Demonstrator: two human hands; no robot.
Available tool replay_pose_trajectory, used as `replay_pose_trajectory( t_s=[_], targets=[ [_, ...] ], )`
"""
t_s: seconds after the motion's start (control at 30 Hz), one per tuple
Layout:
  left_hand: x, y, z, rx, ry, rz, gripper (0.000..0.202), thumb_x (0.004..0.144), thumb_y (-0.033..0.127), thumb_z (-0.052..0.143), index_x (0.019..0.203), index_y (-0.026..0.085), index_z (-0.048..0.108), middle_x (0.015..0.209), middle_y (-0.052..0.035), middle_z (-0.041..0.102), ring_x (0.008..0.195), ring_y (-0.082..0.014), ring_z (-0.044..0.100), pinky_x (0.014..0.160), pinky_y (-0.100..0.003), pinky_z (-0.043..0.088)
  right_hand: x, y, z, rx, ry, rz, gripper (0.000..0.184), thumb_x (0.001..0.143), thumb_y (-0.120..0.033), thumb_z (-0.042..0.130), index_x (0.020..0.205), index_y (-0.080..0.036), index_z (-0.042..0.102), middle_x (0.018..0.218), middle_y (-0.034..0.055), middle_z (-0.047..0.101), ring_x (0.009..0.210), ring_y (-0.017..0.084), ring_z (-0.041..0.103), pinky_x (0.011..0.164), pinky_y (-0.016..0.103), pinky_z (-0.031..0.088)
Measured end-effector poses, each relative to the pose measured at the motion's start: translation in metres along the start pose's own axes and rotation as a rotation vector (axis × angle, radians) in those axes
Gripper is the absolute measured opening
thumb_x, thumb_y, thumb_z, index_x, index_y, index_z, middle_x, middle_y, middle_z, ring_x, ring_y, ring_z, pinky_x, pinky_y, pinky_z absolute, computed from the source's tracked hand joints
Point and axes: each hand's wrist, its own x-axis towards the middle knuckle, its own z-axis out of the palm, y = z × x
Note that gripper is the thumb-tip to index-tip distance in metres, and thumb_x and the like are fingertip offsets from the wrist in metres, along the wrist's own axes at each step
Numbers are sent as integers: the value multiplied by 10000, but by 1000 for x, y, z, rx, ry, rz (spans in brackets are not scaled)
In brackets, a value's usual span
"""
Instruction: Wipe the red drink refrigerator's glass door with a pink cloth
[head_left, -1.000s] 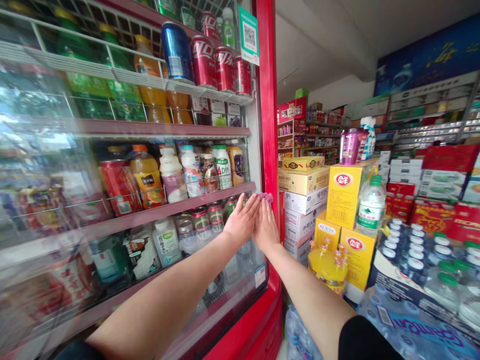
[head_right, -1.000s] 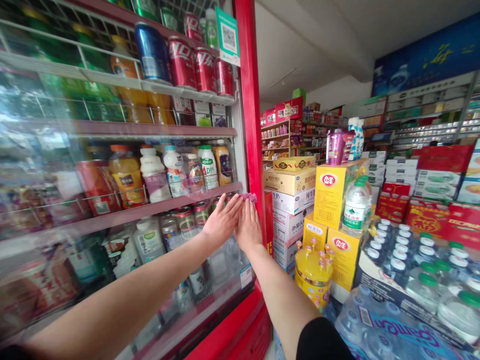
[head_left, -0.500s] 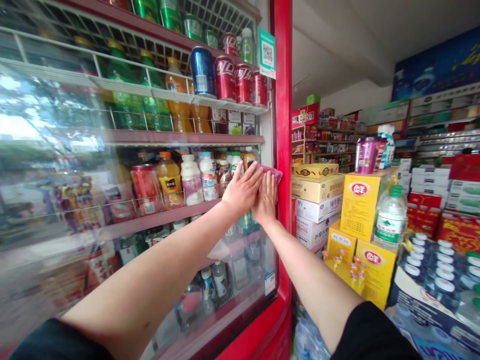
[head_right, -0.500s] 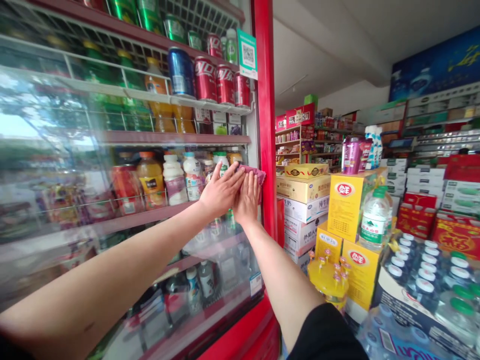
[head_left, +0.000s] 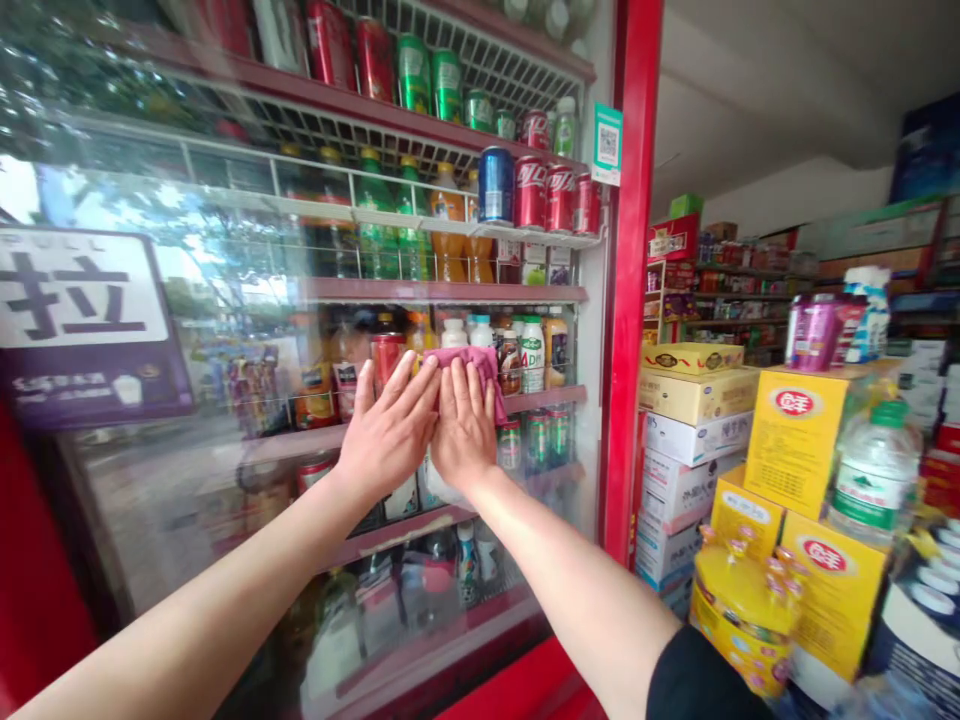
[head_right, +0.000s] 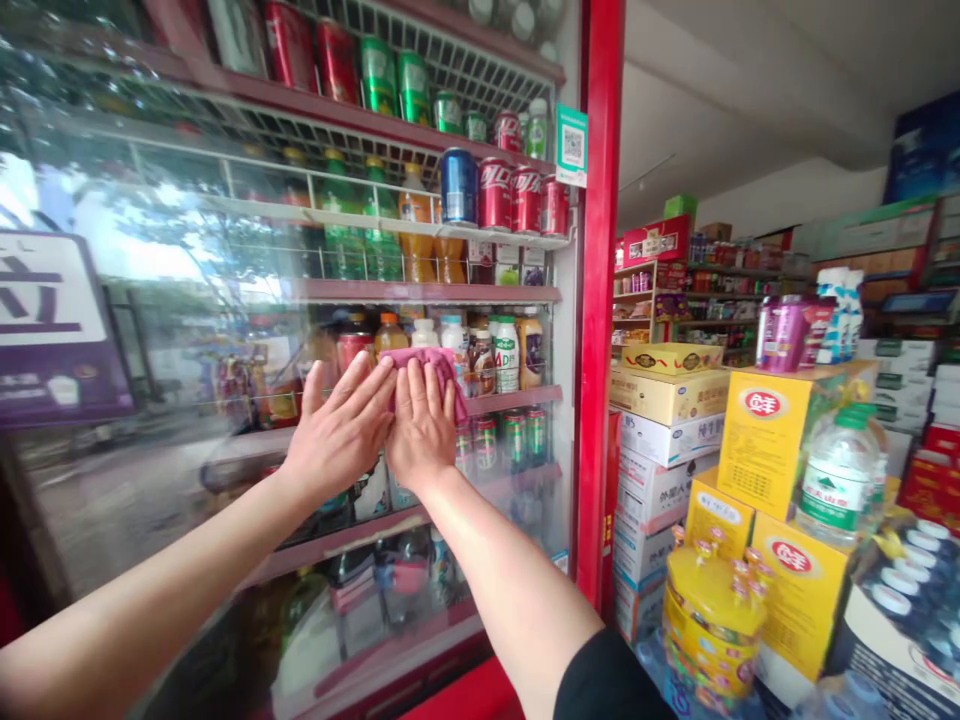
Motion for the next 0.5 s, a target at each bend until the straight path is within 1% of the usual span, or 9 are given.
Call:
replay_pose_trajectory(
  t_s=[0.07,0.13,0.2,0.23,0.3,0.37,0.43,0.5],
  targets=[
    [-30,-20,-18,12,4,-78,770,1093,312,549,1775,319,191,1770,-63,398,1698,-296,261,1408,-596,-46,3,-31,3,46,-35,-107,697,1118,-279,429,1767,-113,235,1856,117,166,1738,306,31,1404,633,112],
    [-57,-36,-34,19,10,-148,796,1086,360,581,1774,328,181,1760,-76,417,1694,-302,272,1408,-590,-28,5,-55,5,86,-70,-206,701,1115,-300,466,1762,-130,260,1853,102,185,1738,302,44,1408,625,93],
    [-75,-47,-45,28,0,-190,781,1087,404,583,1770,335,208,1754,-77,431,1701,-309,252,1404,-600,-23,8,-68,4,118,-94,-284,715,1114,-345,503,1758,-134,275,1850,98,195,1738,292,50,1413,605,64],
    [-80,-50,-49,34,-11,-199,765,1090,419,575,1767,333,229,1755,-75,430,1707,-312,235,1402,-606,-24,9,-70,3,132,-103,-317,724,1112,-361,515,1756,-130,277,1849,98,199,1738,284,53,1416,591,50],
    [-81,-49,-53,45,-48,-195,734,1094,439,560,1759,315,275,1766,-72,410,1717,-320,199,1397,-619,-37,10,-65,-1,149,-124,-355,722,1109,-341,512,1756,-126,275,1848,95,210,1738,263,64,1421,558,38],
    [-73,-40,-54,48,-100,-177,721,1090,454,557,1749,283,319,1783,-73,371,1722,-330,178,1395,-626,-54,8,-51,-5,142,-132,-321,708,1097,-255,480,1761,-138,267,1848,90,219,1736,243,80,1423,534,55],
    [-62,-28,-52,36,-147,-169,725,1080,466,562,1740,253,349,1798,-76,335,1724,-341,173,1393,-629,-68,5,-33,-7,110,-100,-198,729,1073,-202,465,1768,-149,252,1848,103,225,1736,249,83,1418,545,83],
    [-54,-19,-52,22,-180,-193,745,1078,462,552,1745,212,332,1809,-94,296,1726,-341,173,1393,-631,-65,0,-17,-7,67,-34,-60,753,1062,-215,478,1770,-128,235,1842,141,234,1735,281,81,1408,580,115]
  ],
)
